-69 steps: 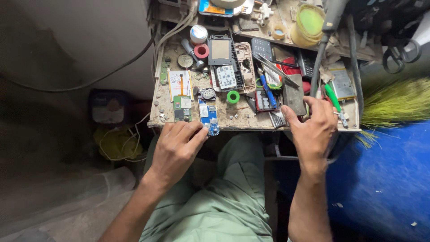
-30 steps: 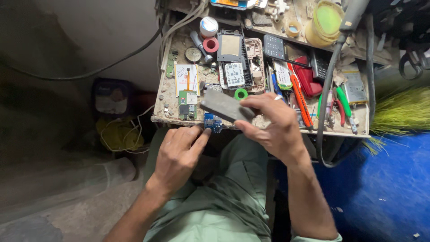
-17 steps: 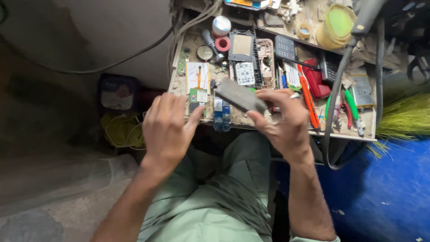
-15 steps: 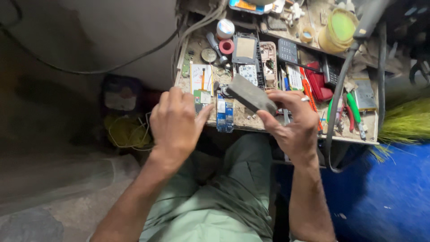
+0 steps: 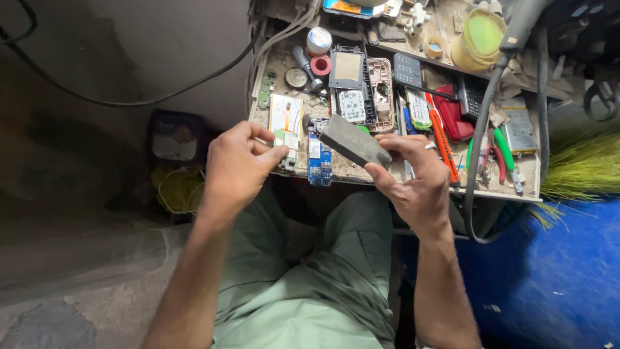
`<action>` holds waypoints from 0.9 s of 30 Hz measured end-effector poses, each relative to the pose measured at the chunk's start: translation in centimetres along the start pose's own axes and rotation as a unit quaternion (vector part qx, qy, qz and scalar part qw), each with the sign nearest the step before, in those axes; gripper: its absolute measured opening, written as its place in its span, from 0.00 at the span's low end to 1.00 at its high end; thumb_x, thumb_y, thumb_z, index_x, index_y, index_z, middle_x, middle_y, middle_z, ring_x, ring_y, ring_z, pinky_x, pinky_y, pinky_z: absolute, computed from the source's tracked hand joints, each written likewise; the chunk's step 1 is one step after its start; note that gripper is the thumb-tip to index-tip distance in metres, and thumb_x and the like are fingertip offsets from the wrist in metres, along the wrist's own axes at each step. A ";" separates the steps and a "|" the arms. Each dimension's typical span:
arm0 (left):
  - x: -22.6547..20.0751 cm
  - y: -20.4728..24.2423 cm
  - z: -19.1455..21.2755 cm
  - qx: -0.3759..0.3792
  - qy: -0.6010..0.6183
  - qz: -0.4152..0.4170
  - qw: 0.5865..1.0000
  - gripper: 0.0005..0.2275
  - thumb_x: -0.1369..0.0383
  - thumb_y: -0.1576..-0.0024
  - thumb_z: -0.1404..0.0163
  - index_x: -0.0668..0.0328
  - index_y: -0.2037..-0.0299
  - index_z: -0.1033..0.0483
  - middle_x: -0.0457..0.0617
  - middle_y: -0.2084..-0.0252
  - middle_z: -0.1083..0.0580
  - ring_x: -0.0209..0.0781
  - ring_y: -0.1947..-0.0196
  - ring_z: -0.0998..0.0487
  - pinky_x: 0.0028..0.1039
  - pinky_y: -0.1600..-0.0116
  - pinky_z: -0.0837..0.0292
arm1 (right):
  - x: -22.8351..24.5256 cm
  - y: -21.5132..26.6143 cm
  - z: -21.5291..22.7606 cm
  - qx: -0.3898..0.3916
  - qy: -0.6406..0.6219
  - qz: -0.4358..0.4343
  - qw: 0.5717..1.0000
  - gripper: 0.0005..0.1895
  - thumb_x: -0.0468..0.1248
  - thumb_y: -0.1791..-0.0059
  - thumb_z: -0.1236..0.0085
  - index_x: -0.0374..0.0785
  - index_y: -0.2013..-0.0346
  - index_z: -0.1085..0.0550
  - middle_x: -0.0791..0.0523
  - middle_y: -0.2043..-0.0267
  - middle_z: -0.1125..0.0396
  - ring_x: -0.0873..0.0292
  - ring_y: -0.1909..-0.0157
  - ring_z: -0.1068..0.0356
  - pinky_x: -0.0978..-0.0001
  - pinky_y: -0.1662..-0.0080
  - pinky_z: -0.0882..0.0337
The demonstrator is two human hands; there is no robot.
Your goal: The person sits on the floor and uses a soldering iron and tweezers to attach small components to a blue circuit board. They repeatedly heat the solder points and place components, occasionally using a hot air gun to assist with the process.
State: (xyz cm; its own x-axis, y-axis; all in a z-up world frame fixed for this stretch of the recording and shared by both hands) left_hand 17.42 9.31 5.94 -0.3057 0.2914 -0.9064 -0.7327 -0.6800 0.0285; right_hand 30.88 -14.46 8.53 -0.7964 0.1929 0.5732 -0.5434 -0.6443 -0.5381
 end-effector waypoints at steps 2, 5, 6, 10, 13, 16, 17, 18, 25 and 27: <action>0.7 0.5 -0.2 0.016 0.061 0.018 0.998 0.11 0.69 0.50 0.36 0.66 0.61 0.20 0.48 0.74 0.19 0.32 0.75 0.20 0.26 0.68 0.24 | 0.1 -0.2 -0.3 0.004 -0.010 0.006 1.000 0.20 0.35 0.52 0.29 0.32 0.49 0.26 0.49 0.50 0.27 0.56 0.52 0.26 0.68 0.49 0.25; 1.3 2.0 -0.7 0.024 0.128 0.057 0.990 0.09 0.72 0.48 0.38 0.68 0.61 0.21 0.46 0.74 0.20 0.28 0.77 0.21 0.22 0.72 0.24 | 0.4 -0.7 -0.9 0.022 -0.020 0.018 0.999 0.20 0.34 0.52 0.29 0.32 0.49 0.26 0.49 0.49 0.27 0.56 0.51 0.25 0.67 0.48 0.24; 1.3 2.4 -0.8 0.019 0.142 0.068 0.987 0.08 0.72 0.47 0.38 0.68 0.61 0.21 0.46 0.74 0.20 0.28 0.77 0.21 0.21 0.72 0.23 | 0.5 -0.9 -1.1 0.030 -0.023 0.021 0.999 0.20 0.34 0.53 0.29 0.33 0.49 0.26 0.50 0.49 0.27 0.56 0.51 0.25 0.67 0.49 0.24; 1.2 3.1 -0.5 -0.010 0.131 0.051 0.990 0.08 0.73 0.47 0.39 0.69 0.65 0.25 0.48 0.76 0.21 0.28 0.78 0.20 0.20 0.74 0.24 | 1.0 -1.9 -2.6 0.079 -0.004 0.063 0.995 0.20 0.33 0.54 0.28 0.34 0.50 0.26 0.51 0.49 0.27 0.51 0.45 0.28 0.62 0.46 0.26; 0.9 3.2 -0.3 -0.033 0.092 0.046 0.994 0.12 0.73 0.47 0.37 0.67 0.67 0.31 0.49 0.77 0.22 0.30 0.80 0.20 0.22 0.77 0.27 | 1.1 -2.4 -3.7 0.115 -0.009 0.073 0.991 0.22 0.33 0.54 0.29 0.35 0.49 0.28 0.51 0.47 0.27 0.50 0.44 0.30 0.61 0.47 0.26; 0.8 3.3 -0.2 -0.047 0.078 0.040 0.995 0.14 0.72 0.48 0.35 0.66 0.69 0.33 0.50 0.78 0.23 0.31 0.81 0.21 0.22 0.77 0.27 | 1.1 -2.7 -4.4 0.138 -0.009 0.083 0.987 0.23 0.33 0.54 0.30 0.36 0.48 0.29 0.52 0.46 0.28 0.48 0.43 0.31 0.57 0.44 0.28; 0.9 3.4 -0.2 -0.044 0.089 0.047 0.994 0.14 0.72 0.48 0.36 0.65 0.69 0.33 0.49 0.78 0.23 0.31 0.81 0.21 0.21 0.77 0.27 | 1.2 -2.7 -4.5 0.145 -0.006 0.079 0.986 0.23 0.34 0.54 0.30 0.36 0.48 0.29 0.53 0.45 0.28 0.47 0.42 0.31 0.57 0.43 0.29; 1.0 3.4 -0.2 -0.041 0.099 0.054 0.993 0.14 0.72 0.48 0.36 0.65 0.69 0.33 0.49 0.77 0.23 0.31 0.80 0.20 0.21 0.77 0.26 | 1.2 -2.6 -4.6 0.151 -0.004 0.076 0.986 0.23 0.34 0.54 0.30 0.37 0.47 0.29 0.53 0.45 0.29 0.47 0.42 0.31 0.57 0.43 0.30; 1.4 3.6 -0.1 -0.027 0.126 0.048 0.990 0.13 0.72 0.46 0.38 0.65 0.68 0.33 0.49 0.76 0.21 0.30 0.78 0.18 0.21 0.76 0.24 | 2.4 -2.9 -4.3 0.172 0.095 0.077 0.978 0.24 0.36 0.55 0.31 0.36 0.47 0.28 0.52 0.45 0.28 0.47 0.42 0.31 0.53 0.44 0.34; 1.5 3.9 -0.1 -0.039 0.119 0.043 0.991 0.13 0.72 0.46 0.38 0.66 0.67 0.33 0.49 0.75 0.21 0.30 0.77 0.18 0.21 0.75 0.24 | 2.3 -2.7 -3.5 0.150 0.088 0.096 0.980 0.22 0.36 0.55 0.32 0.36 0.48 0.28 0.51 0.42 0.29 0.47 0.40 0.31 0.55 0.42 0.32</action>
State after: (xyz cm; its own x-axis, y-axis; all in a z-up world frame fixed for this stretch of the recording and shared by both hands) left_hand 14.17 7.08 4.65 -0.2064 0.0698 -0.9760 -0.6575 -0.7486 0.0855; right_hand 29.63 -9.70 9.16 -0.9242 0.1540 0.3494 -0.2971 -0.8649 -0.4045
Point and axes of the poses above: each hand's wrist, its own y-axis away from the middle knuckle, its own z-axis out of the back of the hand, x = y × z, the point moved 1 cm from there along -y, towards the middle knuckle
